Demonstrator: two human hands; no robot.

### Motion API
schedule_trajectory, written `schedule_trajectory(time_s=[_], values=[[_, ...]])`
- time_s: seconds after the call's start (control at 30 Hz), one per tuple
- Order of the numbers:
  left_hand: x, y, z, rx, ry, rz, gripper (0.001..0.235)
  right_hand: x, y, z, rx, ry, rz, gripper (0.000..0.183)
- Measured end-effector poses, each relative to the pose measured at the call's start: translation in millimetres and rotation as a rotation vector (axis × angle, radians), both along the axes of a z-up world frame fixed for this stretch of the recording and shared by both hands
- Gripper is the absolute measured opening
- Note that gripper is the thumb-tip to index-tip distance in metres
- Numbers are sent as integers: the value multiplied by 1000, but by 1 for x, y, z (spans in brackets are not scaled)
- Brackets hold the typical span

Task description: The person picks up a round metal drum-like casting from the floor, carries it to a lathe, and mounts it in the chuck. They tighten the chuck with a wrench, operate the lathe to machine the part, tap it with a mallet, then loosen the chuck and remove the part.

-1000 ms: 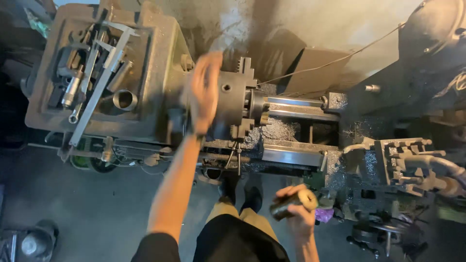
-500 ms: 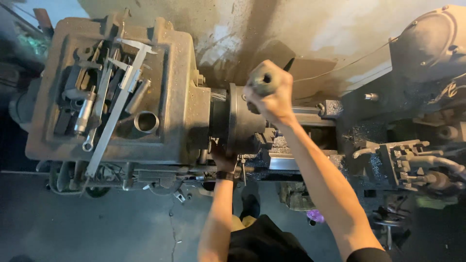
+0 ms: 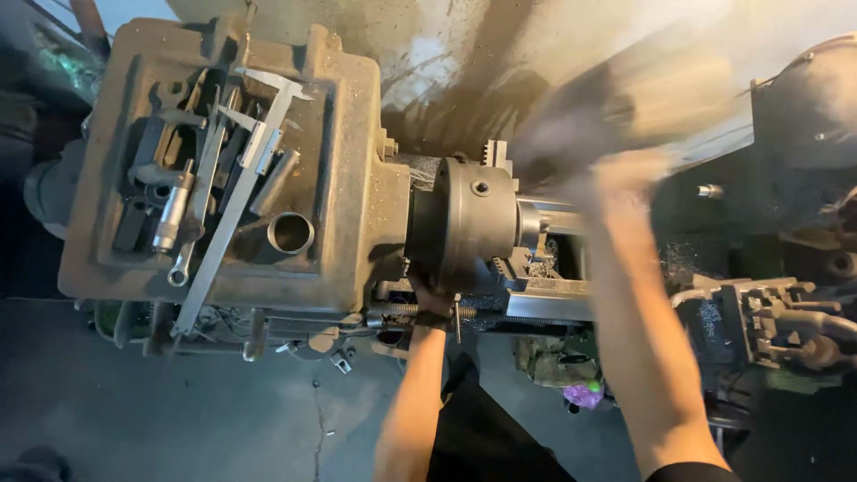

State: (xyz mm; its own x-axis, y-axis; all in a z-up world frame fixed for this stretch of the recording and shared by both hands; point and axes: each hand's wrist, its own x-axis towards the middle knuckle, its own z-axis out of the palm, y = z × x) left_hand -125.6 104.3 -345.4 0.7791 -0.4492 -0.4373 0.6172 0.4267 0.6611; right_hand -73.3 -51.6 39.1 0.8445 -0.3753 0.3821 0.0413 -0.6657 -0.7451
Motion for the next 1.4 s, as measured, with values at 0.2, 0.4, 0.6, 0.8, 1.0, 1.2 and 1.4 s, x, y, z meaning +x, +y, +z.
schedule_trajectory(time_s=[0.2,0.4,0.6,0.8,1.0,1.2,1.4], values=[[10,9,-2,242,-192,-69,28,-22,23,25,60,30,99,22],[-24,71,157,476,-383,-195,17,-153,15,39,953,-224,146,24],[-4,20,338,21,-644,5,15,-277,57,-55,1205,-254,-97,25],[162,-203,242,1146,-1359,-938,65,-303,105,-81,1787,25,-488,32],[214,-238,145,1223,-1305,-862,58,-352,134,-65,1855,-136,-556,44],[170,-207,175,1032,-1645,-428,22,-407,164,-112,1548,320,-686,30],[-34,-43,334,636,-1374,48,29,-388,169,-110,1515,319,-518,28]])
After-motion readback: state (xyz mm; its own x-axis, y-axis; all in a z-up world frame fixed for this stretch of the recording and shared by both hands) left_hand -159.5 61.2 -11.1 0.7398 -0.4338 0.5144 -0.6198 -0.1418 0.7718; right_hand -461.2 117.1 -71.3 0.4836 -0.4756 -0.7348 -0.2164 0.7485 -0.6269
